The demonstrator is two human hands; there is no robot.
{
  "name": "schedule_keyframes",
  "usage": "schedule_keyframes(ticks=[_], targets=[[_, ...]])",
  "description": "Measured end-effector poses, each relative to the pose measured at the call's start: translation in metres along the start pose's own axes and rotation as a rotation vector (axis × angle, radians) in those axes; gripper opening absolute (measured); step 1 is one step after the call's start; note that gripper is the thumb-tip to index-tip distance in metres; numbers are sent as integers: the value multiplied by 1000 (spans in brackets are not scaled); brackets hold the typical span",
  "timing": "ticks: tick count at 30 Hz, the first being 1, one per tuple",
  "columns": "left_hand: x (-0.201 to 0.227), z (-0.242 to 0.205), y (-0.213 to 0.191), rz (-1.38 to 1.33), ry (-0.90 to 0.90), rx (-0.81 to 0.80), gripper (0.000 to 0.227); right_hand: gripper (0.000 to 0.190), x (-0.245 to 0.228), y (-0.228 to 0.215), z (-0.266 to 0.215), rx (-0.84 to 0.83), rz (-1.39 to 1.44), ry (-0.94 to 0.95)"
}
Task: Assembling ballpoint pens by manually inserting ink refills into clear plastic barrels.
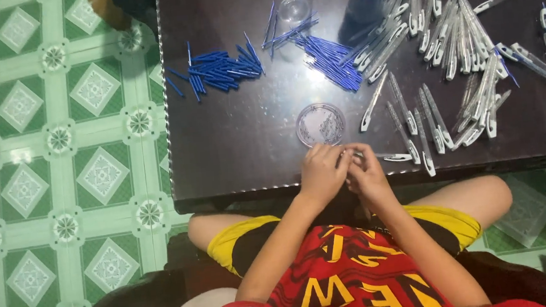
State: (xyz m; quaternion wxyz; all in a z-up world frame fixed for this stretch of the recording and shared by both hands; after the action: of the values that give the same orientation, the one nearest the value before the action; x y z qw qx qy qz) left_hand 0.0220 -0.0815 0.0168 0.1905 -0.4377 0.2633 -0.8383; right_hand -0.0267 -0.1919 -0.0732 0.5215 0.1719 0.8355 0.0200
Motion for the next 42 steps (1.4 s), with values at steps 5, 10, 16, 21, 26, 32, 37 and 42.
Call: schedule_keyframes(ticks=[5, 10, 16, 21, 26, 32, 37, 42], targets=[[-66, 59, 36, -44, -128, -256, 29, 31, 4, -29, -1, 94, 31, 40], [-158, 164, 70, 397, 161, -260, 14, 35, -17, -80, -7, 123, 106, -102], [-172, 173, 102, 577, 403, -408, 12, 37, -32, -120, -7, 185, 170, -121], [-169, 154, 90, 613, 470, -489, 10, 34, -24, -111, 2, 199, 190, -105], [-172, 127, 75, 579, 637, -452, 10, 34, -15, -87, 11, 121, 227, -83], [-151, 111, 54, 553, 743, -342, 13, 37, -28, -67, 15, 80, 135, -82], [-151, 99, 72, 575, 812, -351, 10, 38, -18, -68, 13, 100, 133, -64], [-151, 107, 78, 520, 706, -368, 14, 36, -1, -73, 15, 117, 139, -30]])
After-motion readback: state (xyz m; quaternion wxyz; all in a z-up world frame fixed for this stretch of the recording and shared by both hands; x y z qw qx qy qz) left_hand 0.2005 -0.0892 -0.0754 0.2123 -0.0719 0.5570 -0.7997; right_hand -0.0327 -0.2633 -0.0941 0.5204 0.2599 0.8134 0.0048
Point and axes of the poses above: each hand's wrist, its own z-axis towards the middle knuckle, its own y-axis out of the palm, x = y × z, the point moved 9 cm from there along z, towards the middle knuckle, and after that the axes turned 1 degree about y, right-handed, at the moved point
